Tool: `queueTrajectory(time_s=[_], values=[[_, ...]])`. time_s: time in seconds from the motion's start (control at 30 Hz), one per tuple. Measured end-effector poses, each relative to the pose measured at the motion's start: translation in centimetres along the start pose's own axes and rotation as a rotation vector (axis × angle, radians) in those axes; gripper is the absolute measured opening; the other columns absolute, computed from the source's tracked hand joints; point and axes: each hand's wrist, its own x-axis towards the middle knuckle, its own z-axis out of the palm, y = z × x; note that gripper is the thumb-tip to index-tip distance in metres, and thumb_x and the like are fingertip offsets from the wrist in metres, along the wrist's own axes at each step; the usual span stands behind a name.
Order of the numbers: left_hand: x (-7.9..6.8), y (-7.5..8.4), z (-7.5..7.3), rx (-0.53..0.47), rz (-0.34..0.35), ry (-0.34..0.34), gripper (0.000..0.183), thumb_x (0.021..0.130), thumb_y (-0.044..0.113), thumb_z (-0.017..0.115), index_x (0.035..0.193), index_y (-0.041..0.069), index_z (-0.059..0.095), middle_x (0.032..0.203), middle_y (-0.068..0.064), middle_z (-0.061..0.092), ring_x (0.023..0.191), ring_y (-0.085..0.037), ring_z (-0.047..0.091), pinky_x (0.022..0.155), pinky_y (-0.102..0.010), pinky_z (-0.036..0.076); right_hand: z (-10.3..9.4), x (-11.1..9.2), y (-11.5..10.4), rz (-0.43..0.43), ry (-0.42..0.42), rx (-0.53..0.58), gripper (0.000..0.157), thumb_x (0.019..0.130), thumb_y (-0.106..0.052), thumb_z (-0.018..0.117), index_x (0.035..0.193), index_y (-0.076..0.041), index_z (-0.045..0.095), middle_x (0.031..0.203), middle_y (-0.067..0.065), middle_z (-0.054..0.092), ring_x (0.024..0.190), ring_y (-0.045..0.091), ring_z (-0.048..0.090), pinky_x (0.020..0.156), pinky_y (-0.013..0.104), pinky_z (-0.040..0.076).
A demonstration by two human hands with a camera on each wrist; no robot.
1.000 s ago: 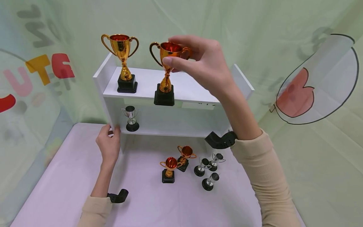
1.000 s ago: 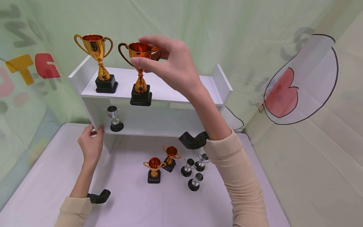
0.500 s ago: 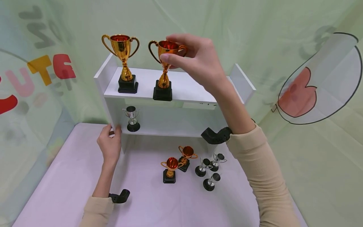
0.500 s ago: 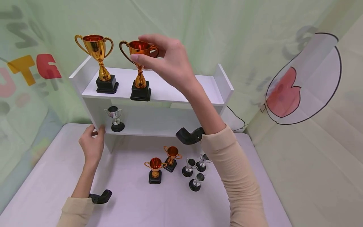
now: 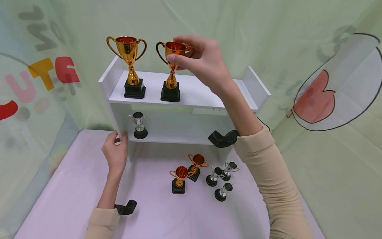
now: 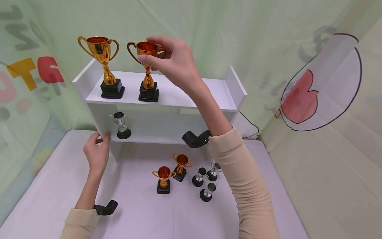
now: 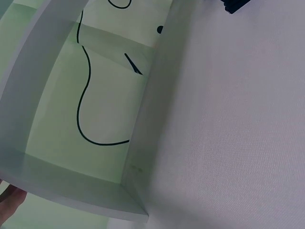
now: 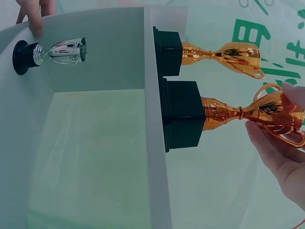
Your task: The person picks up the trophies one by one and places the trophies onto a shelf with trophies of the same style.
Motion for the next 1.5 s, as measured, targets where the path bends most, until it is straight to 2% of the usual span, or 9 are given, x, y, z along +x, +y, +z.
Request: queueTrajectory(time_s=[0.13,0.27,0.43,0.53,0.73,0.9,1.1,1.37,1.5], values=[[-0.1,0.0,-0.1,-0.006,0.005,-0.003,0.023,0.096,0.009,0.067,0.115,0.000,0.075,0.110,-0.020,0.074,0.077,0.006,0.057,0.065,-0.006,0.044,0.1,0.2,0.3,0.009,-0.001,-0.015,0.052,0.090,-0.013,0.079,0.139,-0.006,0.063,0.118,0.011,0.072,0.094,0.023,0.071,0.089,0.031,0.059],[-0.1,0.0,-0.1,-0.008,0.000,-0.005,0.023,0.096,0.009,0.067,0.116,0.000,0.075,0.111,-0.019,0.074,0.078,0.003,0.058,0.065,-0.006,0.044,0.1,0.3,0.6,0.013,-0.006,-0.006,0.055,0.090,-0.012,0.079,0.142,-0.008,0.061,0.120,0.011,0.071,0.094,0.023,0.071,0.090,0.031,0.059],[0.0,0.0,-0.2,-0.009,-0.005,-0.009,0.023,0.097,0.010,0.067,0.115,0.000,0.075,0.110,-0.019,0.074,0.078,0.005,0.058,0.065,-0.006,0.044,0.1,0.2,0.9,-0.008,-0.003,0.026,0.060,0.089,-0.011,0.079,0.145,-0.008,0.058,0.120,0.012,0.071,0.094,0.024,0.071,0.092,0.032,0.058],[0.0,-0.1,-0.2,-0.010,-0.005,-0.012,0.023,0.097,0.010,0.066,0.115,0.000,0.075,0.110,-0.019,0.074,0.079,-0.002,0.061,0.064,-0.006,0.044,0.1,0.1,1.0,-0.010,0.005,0.016,0.062,0.089,-0.012,0.080,0.146,-0.009,0.056,0.119,0.013,0.071,0.095,0.024,0.071,0.093,0.031,0.058],[0.0,0.1,-0.2,-0.018,-0.009,-0.016,0.024,0.097,0.009,0.066,0.116,-0.001,0.075,0.110,-0.021,0.073,0.083,-0.024,0.067,0.064,-0.005,0.043,-0.1,-0.3,1.2,-0.002,0.014,0.022,0.062,0.089,-0.011,0.080,0.145,-0.007,0.056,0.119,0.014,0.070,0.099,0.026,0.071,0.090,0.033,0.059],[0.1,0.0,-0.1,-0.016,-0.006,-0.005,0.023,0.096,0.008,0.066,0.114,-0.002,0.075,0.109,-0.022,0.073,0.083,-0.029,0.068,0.065,-0.005,0.043,-0.5,-0.6,1.5,0.006,0.024,0.057,0.058,0.088,-0.008,0.080,0.142,-0.006,0.058,0.115,0.014,0.069,0.099,0.027,0.070,0.088,0.035,0.060],[0.1,0.0,0.0,-0.018,0.008,0.008,0.022,0.096,0.006,0.065,0.113,-0.003,0.075,0.107,-0.022,0.074,0.083,-0.037,0.069,0.065,-0.004,0.043,-1.3,-1.3,1.8,0.024,0.054,0.057,0.058,0.088,-0.010,0.080,0.142,-0.006,0.058,0.114,0.013,0.069,0.099,0.023,0.069,0.088,0.034,0.060],[0.1,-0.1,0.0,-0.016,-0.004,0.003,0.024,0.096,0.008,0.065,0.115,-0.003,0.075,0.109,-0.022,0.074,0.084,-0.038,0.069,0.064,-0.005,0.043,-2.3,-2.4,2.5,0.029,0.082,0.016,0.053,0.089,-0.012,0.080,0.138,-0.005,0.061,0.121,0.019,0.069,0.102,0.022,0.071,0.089,0.037,0.060],[0.1,-0.1,0.0,-0.008,-0.012,-0.002,0.024,0.096,0.008,0.065,0.115,-0.003,0.075,0.108,-0.021,0.073,0.081,-0.026,0.067,0.063,-0.005,0.043,-2.8,-3.0,3.0,0.024,0.092,0.007,0.052,0.089,-0.012,0.080,0.137,-0.003,0.061,0.121,0.019,0.069,0.104,0.023,0.071,0.090,0.039,0.060]])
